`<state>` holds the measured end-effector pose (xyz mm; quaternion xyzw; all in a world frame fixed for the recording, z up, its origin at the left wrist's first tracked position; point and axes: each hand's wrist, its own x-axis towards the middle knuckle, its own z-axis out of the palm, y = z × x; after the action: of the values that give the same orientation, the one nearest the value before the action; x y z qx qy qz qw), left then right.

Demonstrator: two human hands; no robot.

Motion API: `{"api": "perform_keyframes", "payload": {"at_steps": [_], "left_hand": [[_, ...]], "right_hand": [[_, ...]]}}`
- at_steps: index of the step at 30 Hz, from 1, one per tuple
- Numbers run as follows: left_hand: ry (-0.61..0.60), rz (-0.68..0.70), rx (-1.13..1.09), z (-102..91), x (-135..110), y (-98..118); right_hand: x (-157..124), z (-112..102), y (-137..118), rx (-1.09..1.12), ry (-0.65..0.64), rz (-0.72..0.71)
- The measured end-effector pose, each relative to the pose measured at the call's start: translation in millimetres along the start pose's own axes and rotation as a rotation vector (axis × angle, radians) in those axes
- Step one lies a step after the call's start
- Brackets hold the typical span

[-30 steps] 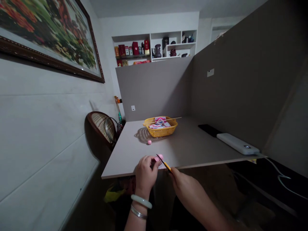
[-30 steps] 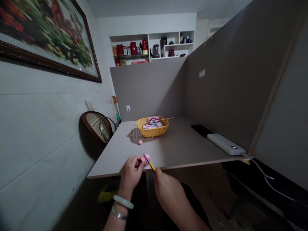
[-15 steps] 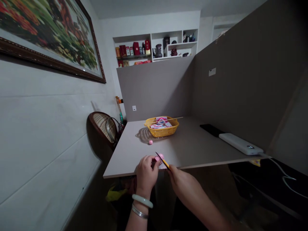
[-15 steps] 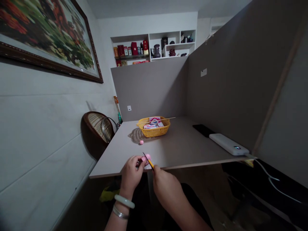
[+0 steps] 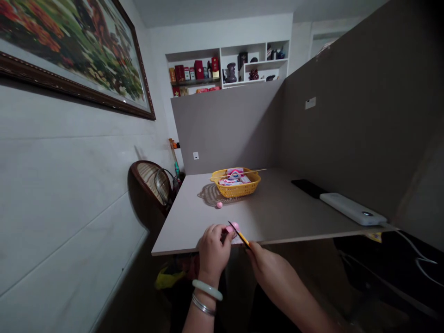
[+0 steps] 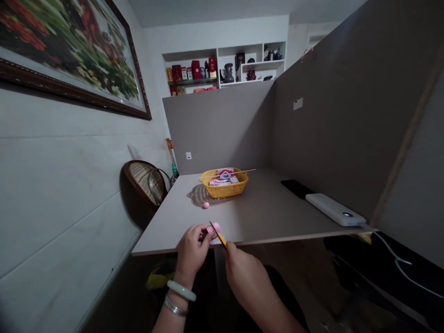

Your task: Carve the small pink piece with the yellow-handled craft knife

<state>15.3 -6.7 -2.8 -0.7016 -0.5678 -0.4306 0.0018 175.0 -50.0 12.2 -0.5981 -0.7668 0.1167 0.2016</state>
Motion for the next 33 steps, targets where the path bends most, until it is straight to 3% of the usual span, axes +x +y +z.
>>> {"api": "perform_keyframes", "payload": {"at_steps": [4,10,16,23,29,33], "left_hand": [[0.002,-0.001,-0.004,0.5,0,0],[0.02,0.009,0.012,1.3,1,-2],[0.006,0.02,0.003,0.8,0,-1],[0.015,0.009,0.002,1.4,1,-2],[0.002,0.014,0.0,1.1,0,-2],[0.008,0.018,0.02,1.0,0,-3]], "right_hand": [[-11,-1,4,0.027,-0.023,0.02],[3,-2,-4,-0.057,0.012,-0.001],[-13,3,7,0.012,-0.007,0.012],[2,2,-2,-0.082,0.013,-0.01],[-17,7,9,0.01,0.023,-0.011],[-3,4,3,-0.043,0.034,-0.023]]}}
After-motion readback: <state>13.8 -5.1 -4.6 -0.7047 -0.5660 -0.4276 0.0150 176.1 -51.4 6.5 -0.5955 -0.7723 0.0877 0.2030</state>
